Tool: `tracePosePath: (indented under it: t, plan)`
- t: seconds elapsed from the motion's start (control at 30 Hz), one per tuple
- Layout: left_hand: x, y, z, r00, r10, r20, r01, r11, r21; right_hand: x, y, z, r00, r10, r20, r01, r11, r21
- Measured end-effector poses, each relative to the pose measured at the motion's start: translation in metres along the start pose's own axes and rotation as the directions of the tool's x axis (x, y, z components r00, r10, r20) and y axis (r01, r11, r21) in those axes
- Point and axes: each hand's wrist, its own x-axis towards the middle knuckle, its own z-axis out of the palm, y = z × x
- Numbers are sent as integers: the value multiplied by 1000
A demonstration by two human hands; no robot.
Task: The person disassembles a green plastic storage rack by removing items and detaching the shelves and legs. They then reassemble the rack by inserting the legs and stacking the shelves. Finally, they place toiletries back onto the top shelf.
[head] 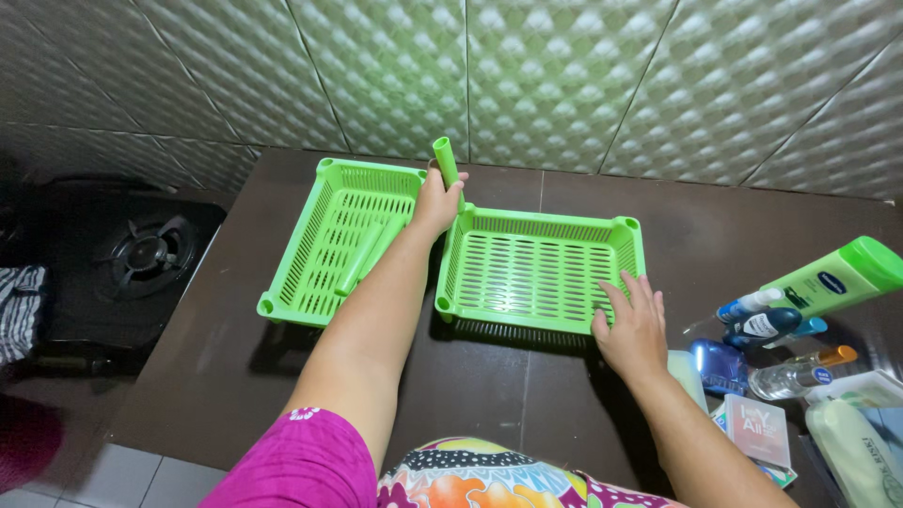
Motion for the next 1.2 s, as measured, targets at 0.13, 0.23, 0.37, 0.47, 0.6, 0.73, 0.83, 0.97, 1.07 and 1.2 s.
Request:
tracePosePath:
  t: [0.13, 0.23, 0.37, 0.47, 0.6, 0.73, 0.83, 0.97, 1.07, 1.2]
  plan:
    - [-2, 3, 0, 1000, 28, 8, -28, 999, 29, 0, -2, 0, 1000, 8, -1, -8, 1000, 2]
    - [2, 1, -1, 996, 69, 62, -74, 993, 87, 0, -3, -1, 1000, 3, -8, -3, 1000, 6]
    - [9, -3, -8, 991, 57, 120, -69, 993, 95, -1, -2, -1, 1000, -4, -8, 4, 1000, -3]
    - [6, -3, -10, 994, 29, 110, -42, 993, 113, -2, -4, -1, 1000, -1, -7, 1, 1000, -23]
    - [8, 2, -13, 980, 45, 192, -69, 990, 122, -2, -4, -1, 1000, -12, -1, 12, 999, -50]
    - [3, -1, -13, 973, 54, 226, -98, 978, 186, -2, -5, -1, 1000, -15, -2, 15, 998, -53]
    - [-11, -8, -8, 982, 92, 164, -126, 970, 209, -2, -4, 0, 1000, -17, 1, 17, 997, -73]
    - [-13, -7, -5, 990, 35, 138, -67, 970, 235, -3, -4, 1, 999, -35, -5, 34, 995, -98]
    - [-15, -3, -17, 978, -66, 196, -16, 921, 389, -3, -5, 0, 1000, -23, 9, 23, 996, -80]
    - [-35, -10, -76, 997, 70, -23, -49, 858, 511, -3, -3, 0, 999, -34, 4, 34, 998, -54]
